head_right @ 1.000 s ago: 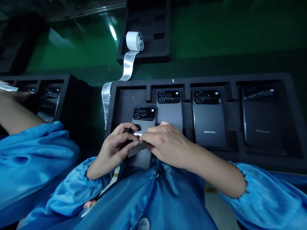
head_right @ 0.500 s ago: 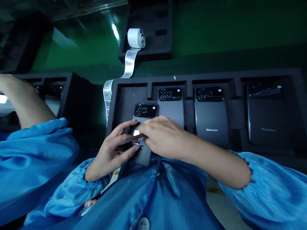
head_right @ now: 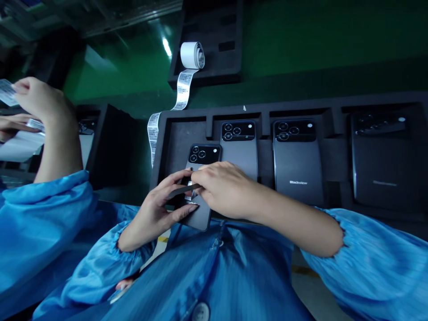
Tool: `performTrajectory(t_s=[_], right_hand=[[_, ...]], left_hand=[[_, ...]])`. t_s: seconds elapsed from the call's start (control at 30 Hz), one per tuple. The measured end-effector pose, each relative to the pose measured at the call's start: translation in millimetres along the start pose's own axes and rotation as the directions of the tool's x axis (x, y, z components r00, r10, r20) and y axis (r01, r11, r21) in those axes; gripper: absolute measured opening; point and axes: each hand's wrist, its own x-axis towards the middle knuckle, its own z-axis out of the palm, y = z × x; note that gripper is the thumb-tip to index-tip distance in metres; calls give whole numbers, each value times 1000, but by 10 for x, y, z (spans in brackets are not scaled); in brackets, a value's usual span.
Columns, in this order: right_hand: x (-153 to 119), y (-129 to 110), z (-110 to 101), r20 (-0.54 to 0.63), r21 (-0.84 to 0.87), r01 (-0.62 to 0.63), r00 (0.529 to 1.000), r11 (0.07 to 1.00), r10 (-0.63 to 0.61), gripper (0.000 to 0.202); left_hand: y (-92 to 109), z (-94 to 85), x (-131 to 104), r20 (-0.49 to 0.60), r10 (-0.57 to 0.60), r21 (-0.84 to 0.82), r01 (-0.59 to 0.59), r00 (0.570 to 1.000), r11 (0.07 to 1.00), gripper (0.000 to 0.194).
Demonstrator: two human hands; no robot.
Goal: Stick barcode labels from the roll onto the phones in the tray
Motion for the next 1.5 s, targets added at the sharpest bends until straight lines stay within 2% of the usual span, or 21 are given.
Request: performTrajectory(t_s=[0.23, 0.37, 0.5, 0.67, 0.83, 0.97, 1.13, 1.3, 1.5], right_hand=[[33, 39, -21, -12, 52, 7, 1000, 999, -7, 14], [49, 29, -31, -21, 27, -34, 999, 999, 35, 14], [64, 11, -36, -13, 2, -39, 999, 999, 39, 15], [79, 43, -45, -10, -34, -8, 1000, 999, 8, 17], [122, 63, -88, 42, -52, 41, 998, 998, -38, 21], [147, 49, -138, 84, -50, 28, 996, 998, -24, 17], [195, 14, -171, 114, -66, 29, 993, 997, -21, 12], [230, -12, -169, 111, -107, -34, 993, 994, 46, 14], [217, 23, -214, 164, -22, 31, 986, 999, -27, 16]], left_hand=[[5, -8, 21, -27, -50, -41, 49, 998, 998, 37], [37, -47, 56, 21, -81, -77, 82, 997, 994, 24], [61, -51, 69, -1, -112, -133, 111, 994, 985, 16], [50, -21, 53, -38, -134, -165, 126, 990, 978, 16], [57, 9, 37, -92, -184, -185, 164, 979, 969, 12], [59, 37, 26, -140, -206, -199, 177, 968, 964, 10], [46, 40, 33, -130, -220, -231, 186, 967, 955, 10], [54, 22, 44, -117, -198, -191, 174, 973, 966, 12], [73, 4, 51, -93, -227, -205, 205, 969, 957, 12]])
